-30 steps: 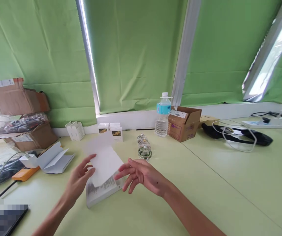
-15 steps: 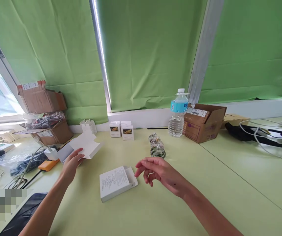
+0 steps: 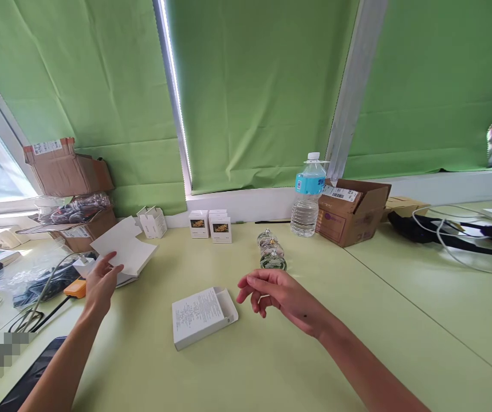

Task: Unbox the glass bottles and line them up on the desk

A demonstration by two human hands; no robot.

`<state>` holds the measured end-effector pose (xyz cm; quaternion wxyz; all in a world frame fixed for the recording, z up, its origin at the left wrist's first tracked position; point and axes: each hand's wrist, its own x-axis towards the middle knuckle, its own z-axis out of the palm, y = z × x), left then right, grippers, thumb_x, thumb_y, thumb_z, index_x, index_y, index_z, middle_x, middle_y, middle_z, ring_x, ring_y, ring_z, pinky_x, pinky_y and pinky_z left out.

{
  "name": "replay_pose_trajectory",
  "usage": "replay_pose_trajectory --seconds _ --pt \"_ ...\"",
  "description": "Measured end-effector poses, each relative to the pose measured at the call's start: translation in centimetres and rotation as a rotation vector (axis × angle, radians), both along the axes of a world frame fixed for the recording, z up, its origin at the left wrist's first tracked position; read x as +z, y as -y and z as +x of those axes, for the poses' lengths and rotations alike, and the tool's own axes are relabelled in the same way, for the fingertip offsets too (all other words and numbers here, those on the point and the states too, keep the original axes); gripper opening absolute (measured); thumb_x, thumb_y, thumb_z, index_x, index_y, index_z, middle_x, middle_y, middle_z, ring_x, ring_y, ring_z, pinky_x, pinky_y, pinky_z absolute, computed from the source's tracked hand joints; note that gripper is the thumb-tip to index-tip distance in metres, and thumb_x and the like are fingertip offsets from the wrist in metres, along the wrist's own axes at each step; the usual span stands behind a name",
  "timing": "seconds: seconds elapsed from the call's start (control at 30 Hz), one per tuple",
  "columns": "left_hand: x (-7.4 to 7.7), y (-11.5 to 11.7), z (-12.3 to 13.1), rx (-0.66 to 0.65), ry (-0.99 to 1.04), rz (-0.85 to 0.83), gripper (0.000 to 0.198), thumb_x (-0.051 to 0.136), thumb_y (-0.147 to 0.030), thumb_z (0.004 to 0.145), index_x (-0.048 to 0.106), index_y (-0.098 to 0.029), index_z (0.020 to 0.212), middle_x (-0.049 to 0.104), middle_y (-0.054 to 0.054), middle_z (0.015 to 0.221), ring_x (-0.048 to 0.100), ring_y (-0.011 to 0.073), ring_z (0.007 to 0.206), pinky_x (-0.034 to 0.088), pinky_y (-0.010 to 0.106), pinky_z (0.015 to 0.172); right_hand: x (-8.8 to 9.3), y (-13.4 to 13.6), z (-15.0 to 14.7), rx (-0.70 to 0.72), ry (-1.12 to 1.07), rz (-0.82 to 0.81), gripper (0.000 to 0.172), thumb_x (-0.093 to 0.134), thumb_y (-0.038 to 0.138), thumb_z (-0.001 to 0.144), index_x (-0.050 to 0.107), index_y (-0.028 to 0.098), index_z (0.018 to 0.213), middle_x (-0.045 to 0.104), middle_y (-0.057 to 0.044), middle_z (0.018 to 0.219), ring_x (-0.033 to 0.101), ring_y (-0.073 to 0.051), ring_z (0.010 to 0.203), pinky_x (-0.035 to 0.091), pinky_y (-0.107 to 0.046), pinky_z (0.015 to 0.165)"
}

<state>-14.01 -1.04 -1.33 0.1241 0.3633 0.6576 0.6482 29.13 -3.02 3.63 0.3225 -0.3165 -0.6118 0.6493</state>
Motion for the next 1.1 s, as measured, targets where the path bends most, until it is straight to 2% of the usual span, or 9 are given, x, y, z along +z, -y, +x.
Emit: replay_pose_trajectory --seconds 0.17,0.3,0.37,0.47,0.6,0.77,0.87,1.0,1.1 --pt "-0.4 -0.2 -0.5 0.044 -0.077 -0.077 0.065 0.065 -0.037 0.066 0.055 -0.021 0.128 0.052 -0.002 0.075 0.051 0.0156 0.068 0.040 0.027 0.063 0.3 0.1 0.0 0.022 0.019 0.006 0.030 0.055 0.040 0.093 0.066 0.013 0.099 0.068 -0.015 0.099 0.055 -0.016 0.071 0.044 -0.032 0.065" --pt "-0.5 -0.3 -0.9 0.106 -0.153 -0.113 0.063 0.063 -0.040 0.070 0.053 -0.022 0.130 0.054 0.001 0.086 0.055 0.0200 0.083 0.043 0.032 0.079 0.4 0.1 -0.1 0.035 0.021 0.020 0.029 0.056 0.039 0.092 0.066 0.013 0.099 0.068 -0.015 0.099 0.056 -0.017 0.076 0.046 -0.036 0.074" --pt "-0.7 -0.4 -0.9 0.115 -0.172 -0.146 0.064 0.063 -0.041 0.071 0.052 -0.021 0.131 0.054 0.001 0.081 0.055 0.0202 0.079 0.044 0.034 0.079 0.5 0.2 -0.1 0.039 0.027 0.025 0.029 0.056 0.039 0.092 0.066 0.013 0.099 0.068 -0.014 0.098 0.057 -0.017 0.076 0.046 -0.036 0.074" --pt "-1.1 -0.5 -1.1 0.118 -0.174 -0.217 0.070 0.063 -0.044 0.070 0.050 -0.015 0.132 0.049 -0.002 0.068 0.051 0.0188 0.064 0.046 0.035 0.070 0.5 0.2 0.0 0.044 0.031 0.030 0.030 0.056 0.040 0.092 0.066 0.013 0.099 0.068 -0.014 0.098 0.057 -0.017 0.076 0.046 -0.035 0.074" --pt "-1.5 -0.6 -1.7 0.160 -0.166 -0.301 0.072 0.059 -0.047 0.070 0.050 -0.008 0.130 0.051 0.000 0.069 0.053 0.0211 0.064 0.048 0.038 0.069 0.6 0.3 -0.1 0.048 0.029 0.028 0.031 0.057 0.041 0.091 0.066 0.013 0.098 0.069 -0.014 0.098 0.057 -0.017 0.076 0.046 -0.035 0.074" --pt "-1.3 -0.4 -2.1 0.194 -0.223 -0.389 0.072 0.059 -0.051 0.072 0.049 -0.008 0.129 0.058 0.007 0.080 0.059 0.0289 0.082 0.047 0.045 0.083 0.6 0.4 -0.3 0.060 0.042 0.022 0.034 0.059 0.045 0.089 0.067 0.013 0.098 0.069 -0.014 0.098 0.058 -0.018 0.076 0.047 -0.035 0.074" --pt "-1.1 -0.2 -1.8 0.184 -0.290 -0.452 0.073 0.058 -0.050 0.074 0.046 -0.005 0.130 0.061 0.016 0.096 0.058 0.0350 0.100 0.045 0.047 0.089 0.6 0.5 -0.3 0.058 0.055 0.025 0.035 0.060 0.047 0.088 0.067 0.013 0.097 0.069 -0.014 0.097 0.059 -0.018 0.076 0.047 -0.035 0.073" --pt "-0.9 0.3 -1.2 0.172 -0.419 -0.535 0.072 0.055 -0.042 0.077 0.040 0.002 0.132 0.052 0.029 0.121 0.047 0.0407 0.120 0.038 0.049 0.099 0.5 0.5 -0.4 0.066 0.069 0.029 0.035 0.059 0.046 0.089 0.067 0.013 0.098 0.069 -0.014 0.098 0.059 -0.018 0.076 0.048 -0.036 0.074" --pt "-0.8 0.8 -0.9 0.175 -0.481 -0.588 0.068 0.051 -0.038 0.080 0.038 0.002 0.133 0.050 0.030 0.125 0.046 0.0410 0.123 0.039 0.048 0.098 0.4 0.5 -0.4 0.073 0.086 0.027 0.036 0.058 0.047 0.089 0.067 0.014 0.098 0.069 -0.014 0.098 0.060 -0.018 0.077 0.048 -0.036 0.075"
